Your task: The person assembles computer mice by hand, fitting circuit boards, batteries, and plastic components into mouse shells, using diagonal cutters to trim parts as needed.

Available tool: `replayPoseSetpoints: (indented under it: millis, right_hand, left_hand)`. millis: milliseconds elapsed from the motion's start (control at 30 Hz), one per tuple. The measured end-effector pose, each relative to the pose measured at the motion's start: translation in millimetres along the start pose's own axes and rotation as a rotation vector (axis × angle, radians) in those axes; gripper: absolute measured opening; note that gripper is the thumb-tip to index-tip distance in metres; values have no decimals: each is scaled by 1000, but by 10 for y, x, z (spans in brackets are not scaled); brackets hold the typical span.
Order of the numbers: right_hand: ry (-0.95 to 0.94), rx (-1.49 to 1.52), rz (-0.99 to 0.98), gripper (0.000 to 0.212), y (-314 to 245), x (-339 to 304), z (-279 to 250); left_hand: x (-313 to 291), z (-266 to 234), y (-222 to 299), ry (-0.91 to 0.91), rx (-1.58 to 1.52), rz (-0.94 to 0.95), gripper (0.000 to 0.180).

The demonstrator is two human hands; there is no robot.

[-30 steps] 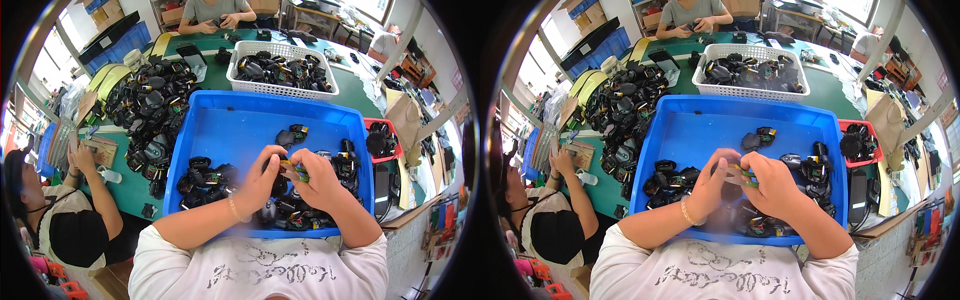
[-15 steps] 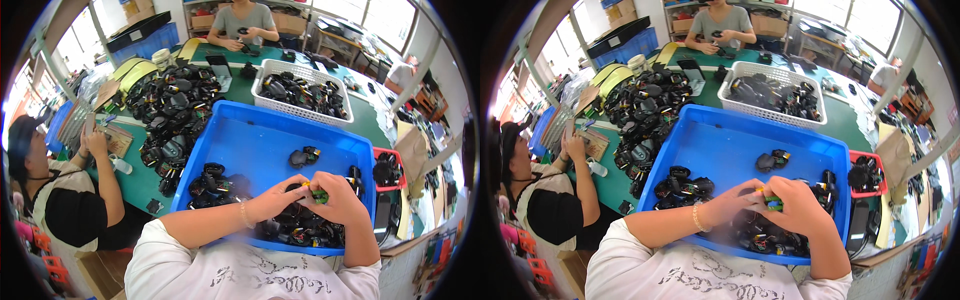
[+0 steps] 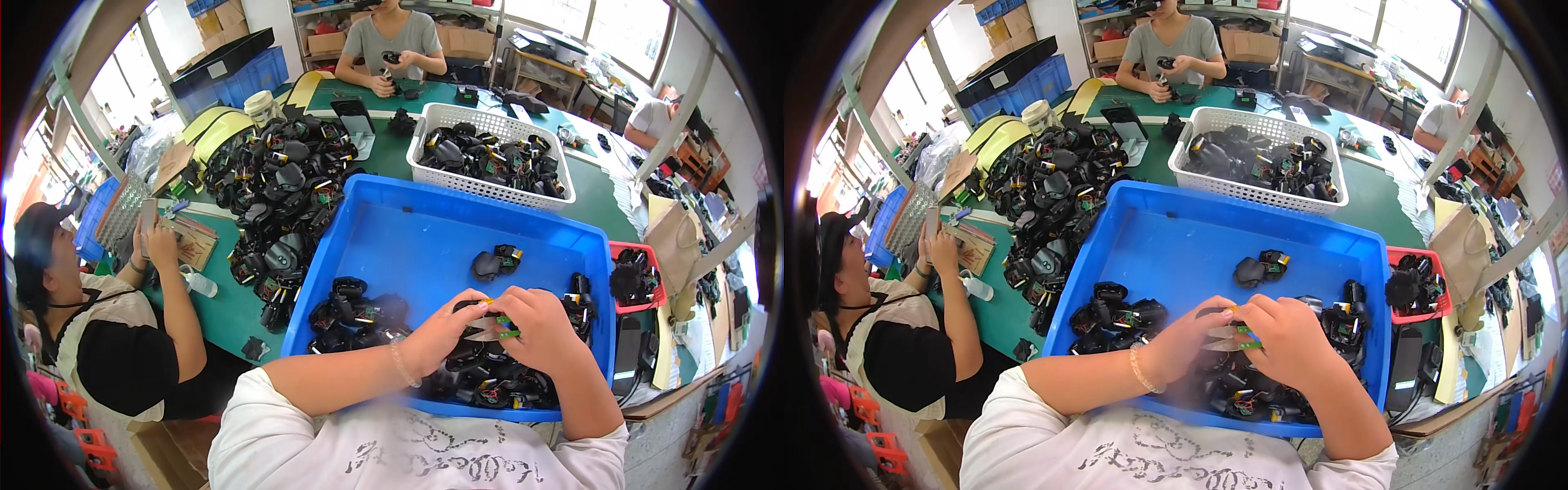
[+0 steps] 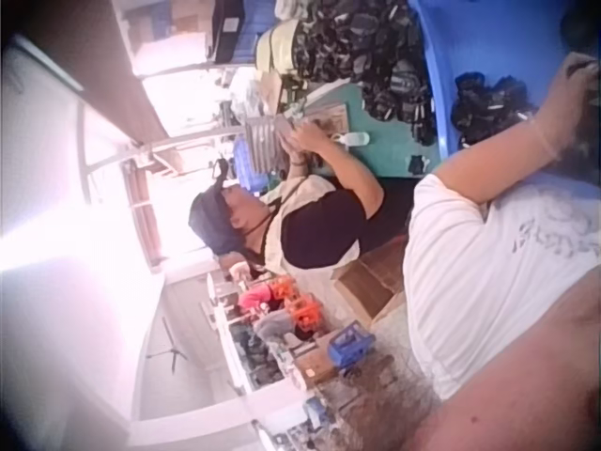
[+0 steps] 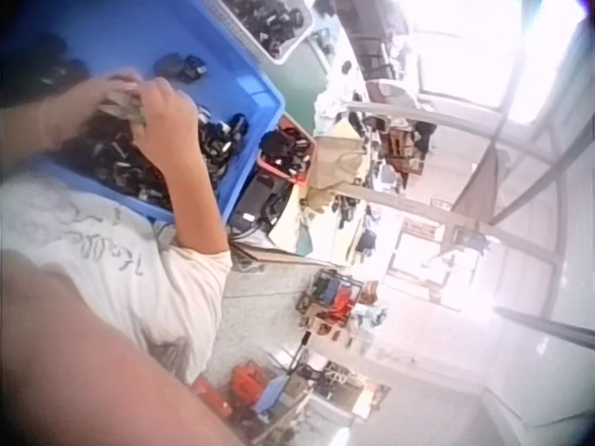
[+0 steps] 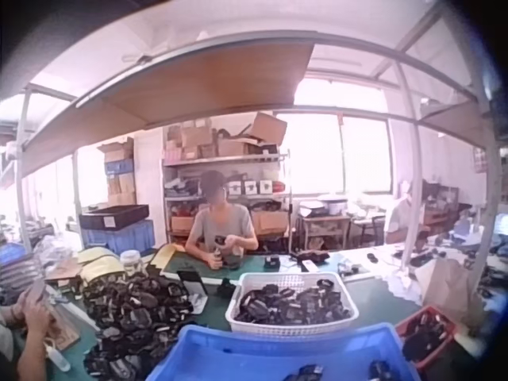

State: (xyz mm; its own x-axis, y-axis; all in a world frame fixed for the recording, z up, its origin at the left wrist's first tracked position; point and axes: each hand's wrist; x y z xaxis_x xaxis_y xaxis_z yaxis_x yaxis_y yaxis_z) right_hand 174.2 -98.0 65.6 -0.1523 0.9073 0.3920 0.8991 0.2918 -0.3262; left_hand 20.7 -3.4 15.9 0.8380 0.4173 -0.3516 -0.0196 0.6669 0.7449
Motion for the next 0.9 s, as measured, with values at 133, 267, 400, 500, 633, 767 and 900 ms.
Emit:
replayPoseSetpoints:
  millis: [133,267,400,500,633,767,900]
  right_hand:
    - [17,58,20,32,29,15,23]
    - [18,162,-4,36,18,46,0]
    - [-23,214,-4,38,44,44,-39]
    - [-34,229,39,37,2,42,-93]
    - [-26,342,99,36,12,11,-105]
    - [-69,449,160,26,12,6,-117]
    - [-219,447,231,23,-38,48,-202]
  left_hand:
    - [-2,-52,43,-106,-88,-100,23]
    - [-32,-58,64,-117,-138,-190,25]
    - [-47,-12,105,-83,-92,-196,27]
    - [-62,19,140,-76,-89,-203,24]
    - [-58,-11,124,-173,-77,-179,27]
    - [-53,-28,110,-229,-35,-156,26]
    - [-71,-42,121,-262,-54,-134,24]
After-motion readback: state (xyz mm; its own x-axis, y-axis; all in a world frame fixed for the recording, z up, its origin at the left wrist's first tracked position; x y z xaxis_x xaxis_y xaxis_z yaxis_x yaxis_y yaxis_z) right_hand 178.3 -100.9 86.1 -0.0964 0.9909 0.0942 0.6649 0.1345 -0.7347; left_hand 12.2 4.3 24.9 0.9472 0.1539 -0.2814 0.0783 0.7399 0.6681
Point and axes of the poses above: each hand's wrist, its own x-axis towards the middle knuckle, its own z-axis out of the palm, y = z × x, and after that the axes turned 4 degrees about y, right-handed
